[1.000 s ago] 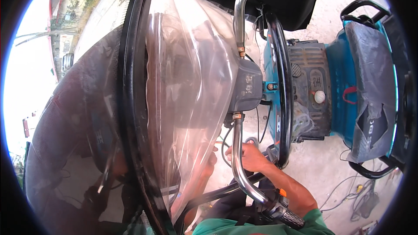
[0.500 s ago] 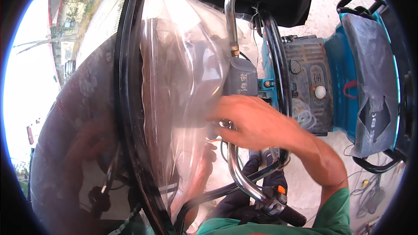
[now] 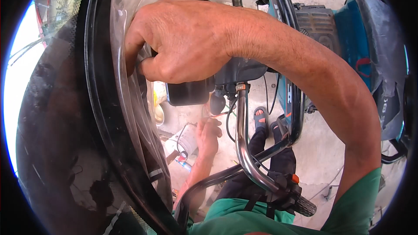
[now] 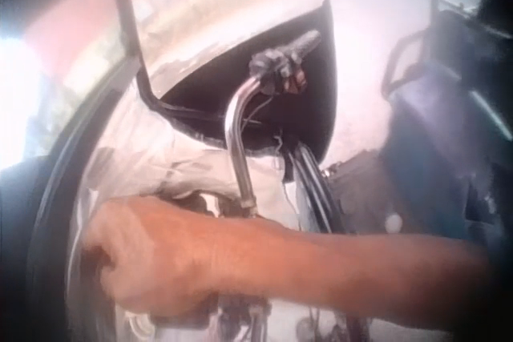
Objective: The person connects and tapes wires on a bicycle's front end, then works on components under the handlebars.
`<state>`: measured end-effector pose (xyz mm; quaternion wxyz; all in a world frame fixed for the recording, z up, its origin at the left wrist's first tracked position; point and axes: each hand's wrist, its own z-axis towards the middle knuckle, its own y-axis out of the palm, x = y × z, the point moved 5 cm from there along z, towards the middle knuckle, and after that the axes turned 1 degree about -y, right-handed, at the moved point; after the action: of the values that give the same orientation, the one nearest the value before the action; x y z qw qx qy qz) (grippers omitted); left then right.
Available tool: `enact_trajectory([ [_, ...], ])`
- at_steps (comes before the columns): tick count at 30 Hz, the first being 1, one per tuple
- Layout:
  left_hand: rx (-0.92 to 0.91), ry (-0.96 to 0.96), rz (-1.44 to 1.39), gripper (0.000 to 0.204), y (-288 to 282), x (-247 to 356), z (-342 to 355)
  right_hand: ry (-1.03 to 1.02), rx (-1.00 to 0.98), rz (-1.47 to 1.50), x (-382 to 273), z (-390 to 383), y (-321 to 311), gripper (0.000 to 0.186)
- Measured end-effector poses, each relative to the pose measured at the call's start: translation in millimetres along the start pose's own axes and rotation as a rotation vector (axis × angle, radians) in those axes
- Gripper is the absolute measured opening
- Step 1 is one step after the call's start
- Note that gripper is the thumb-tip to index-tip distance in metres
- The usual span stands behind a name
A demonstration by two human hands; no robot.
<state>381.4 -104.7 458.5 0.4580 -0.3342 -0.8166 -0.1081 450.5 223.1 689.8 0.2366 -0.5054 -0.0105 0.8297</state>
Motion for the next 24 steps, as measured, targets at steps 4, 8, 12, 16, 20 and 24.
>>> enact_trajectory([
  [4,0.031,0.003,-0.003,0.017,-8,-3,0,0.076,0.025,-0.027,15,-9,-1,0.037],
  [8,-0.006,0.001,0.022,0.019,-14,1,-2,0.124,0.157,-0.005,31,-44,4,0.034],
  [12,-0.024,-0.017,0.040,0.012,-23,0,2,0.055,0.295,0.110,42,-116,8,0.030],
  [16,-0.058,-0.070,0.070,0.011,-16,7,4,0.238,0.580,0.489,55,-225,37,0.027],
  [20,-0.083,-0.095,0.021,0.010,-23,14,1,0.567,0.370,0.489,52,-249,94,0.024],
  [24,-0.088,-0.121,0.056,0.009,-27,11,5,0.955,-0.079,0.331,70,-239,136,0.035],
])
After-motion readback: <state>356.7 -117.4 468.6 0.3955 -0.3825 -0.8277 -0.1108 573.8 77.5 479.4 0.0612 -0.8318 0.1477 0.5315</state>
